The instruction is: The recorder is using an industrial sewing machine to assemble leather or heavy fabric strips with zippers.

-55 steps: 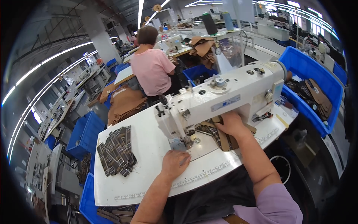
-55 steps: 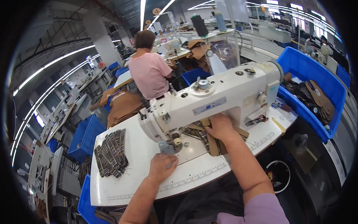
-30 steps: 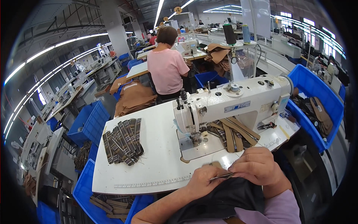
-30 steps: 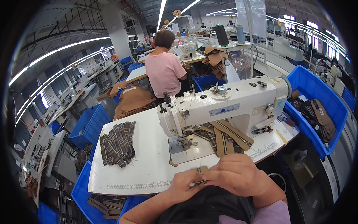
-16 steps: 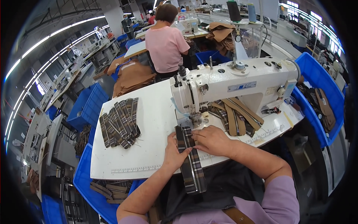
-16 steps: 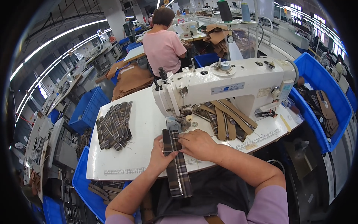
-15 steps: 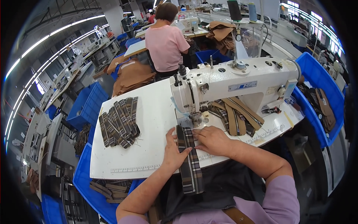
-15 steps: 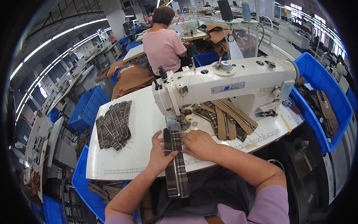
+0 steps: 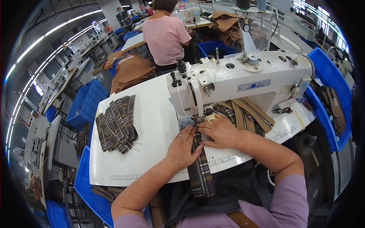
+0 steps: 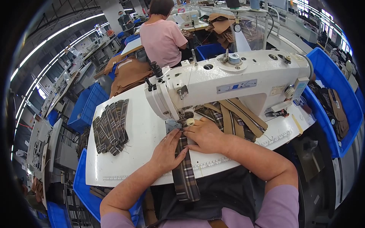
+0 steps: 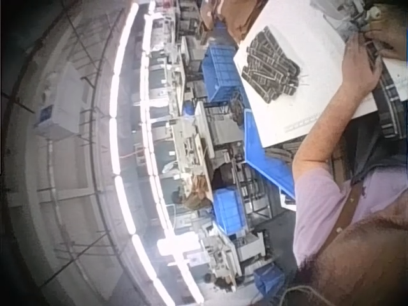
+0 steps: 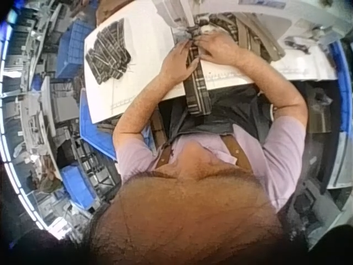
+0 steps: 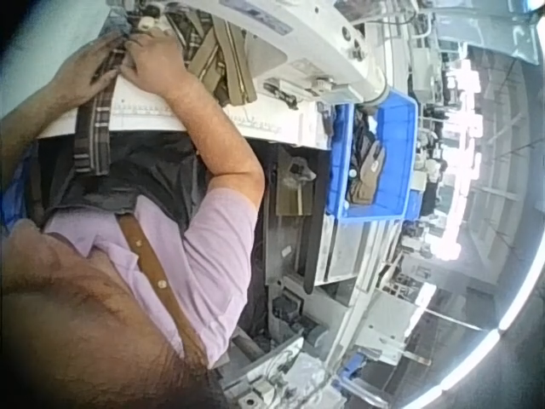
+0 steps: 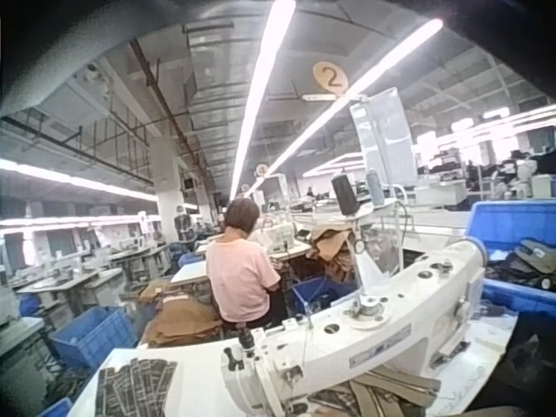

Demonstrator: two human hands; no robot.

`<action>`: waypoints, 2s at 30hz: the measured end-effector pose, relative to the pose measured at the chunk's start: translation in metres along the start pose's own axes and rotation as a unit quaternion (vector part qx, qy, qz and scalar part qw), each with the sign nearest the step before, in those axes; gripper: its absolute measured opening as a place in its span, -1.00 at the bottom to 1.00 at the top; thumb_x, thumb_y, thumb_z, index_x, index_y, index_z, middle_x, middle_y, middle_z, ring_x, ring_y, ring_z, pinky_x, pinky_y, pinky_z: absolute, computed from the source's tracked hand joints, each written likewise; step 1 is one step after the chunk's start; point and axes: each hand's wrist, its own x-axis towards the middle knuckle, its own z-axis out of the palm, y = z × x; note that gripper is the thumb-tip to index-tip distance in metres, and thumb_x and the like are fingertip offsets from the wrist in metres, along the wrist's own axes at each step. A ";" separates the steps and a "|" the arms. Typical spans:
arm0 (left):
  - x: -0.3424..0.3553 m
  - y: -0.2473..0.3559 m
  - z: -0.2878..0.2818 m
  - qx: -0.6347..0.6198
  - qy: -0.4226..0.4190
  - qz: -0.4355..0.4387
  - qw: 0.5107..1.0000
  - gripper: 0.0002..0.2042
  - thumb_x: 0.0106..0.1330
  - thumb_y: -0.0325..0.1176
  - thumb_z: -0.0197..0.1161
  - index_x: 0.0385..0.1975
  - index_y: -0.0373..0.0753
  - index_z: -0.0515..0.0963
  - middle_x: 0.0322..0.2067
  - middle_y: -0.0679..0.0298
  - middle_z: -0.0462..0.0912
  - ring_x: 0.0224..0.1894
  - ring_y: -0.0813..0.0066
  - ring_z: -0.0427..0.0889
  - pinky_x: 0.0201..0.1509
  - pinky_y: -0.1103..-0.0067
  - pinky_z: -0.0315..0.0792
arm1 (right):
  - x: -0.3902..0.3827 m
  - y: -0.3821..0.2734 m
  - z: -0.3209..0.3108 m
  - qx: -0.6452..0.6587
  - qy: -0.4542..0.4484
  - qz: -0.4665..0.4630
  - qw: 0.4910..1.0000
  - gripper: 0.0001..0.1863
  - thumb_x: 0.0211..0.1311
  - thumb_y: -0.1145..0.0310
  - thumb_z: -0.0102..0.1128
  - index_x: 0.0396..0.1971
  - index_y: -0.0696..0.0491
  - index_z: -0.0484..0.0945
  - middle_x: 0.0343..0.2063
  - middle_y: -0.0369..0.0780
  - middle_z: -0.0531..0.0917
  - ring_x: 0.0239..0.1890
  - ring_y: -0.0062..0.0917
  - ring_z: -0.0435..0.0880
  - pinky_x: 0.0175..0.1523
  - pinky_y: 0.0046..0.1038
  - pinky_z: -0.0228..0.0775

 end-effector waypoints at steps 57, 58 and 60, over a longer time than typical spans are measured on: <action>0.019 -0.008 0.001 -0.021 0.081 0.024 0.996 -0.38 0.18 -0.12 0.43 0.14 -0.47 0.58 0.18 -0.12 0.60 0.26 -0.06 0.61 0.36 0.25 0.50 | 0.002 0.006 0.004 0.011 -0.002 0.071 0.997 -0.55 0.16 0.03 0.42 -0.03 -0.01 0.73 -0.01 -0.33 0.73 0.00 -0.28 0.63 0.13 -0.17 0.42; 0.020 -0.007 0.000 -0.024 0.078 0.021 0.996 -0.38 0.18 -0.12 0.43 0.14 -0.47 0.57 0.18 -0.12 0.60 0.26 -0.07 0.60 0.36 0.25 0.50 | 0.001 0.006 0.004 0.010 0.000 0.071 0.997 -0.56 0.17 0.04 0.42 -0.04 -0.01 0.73 -0.01 -0.33 0.73 -0.03 -0.27 0.63 0.11 -0.16 0.42; 0.020 -0.007 0.000 -0.027 0.076 0.018 0.997 -0.38 0.18 -0.12 0.42 0.15 -0.47 0.57 0.18 -0.12 0.60 0.26 -0.07 0.60 0.36 0.26 0.50 | 0.002 0.006 0.004 0.008 0.002 0.070 0.998 -0.56 0.17 0.04 0.42 -0.04 0.00 0.73 -0.02 -0.33 0.73 -0.05 -0.26 0.64 0.08 -0.16 0.43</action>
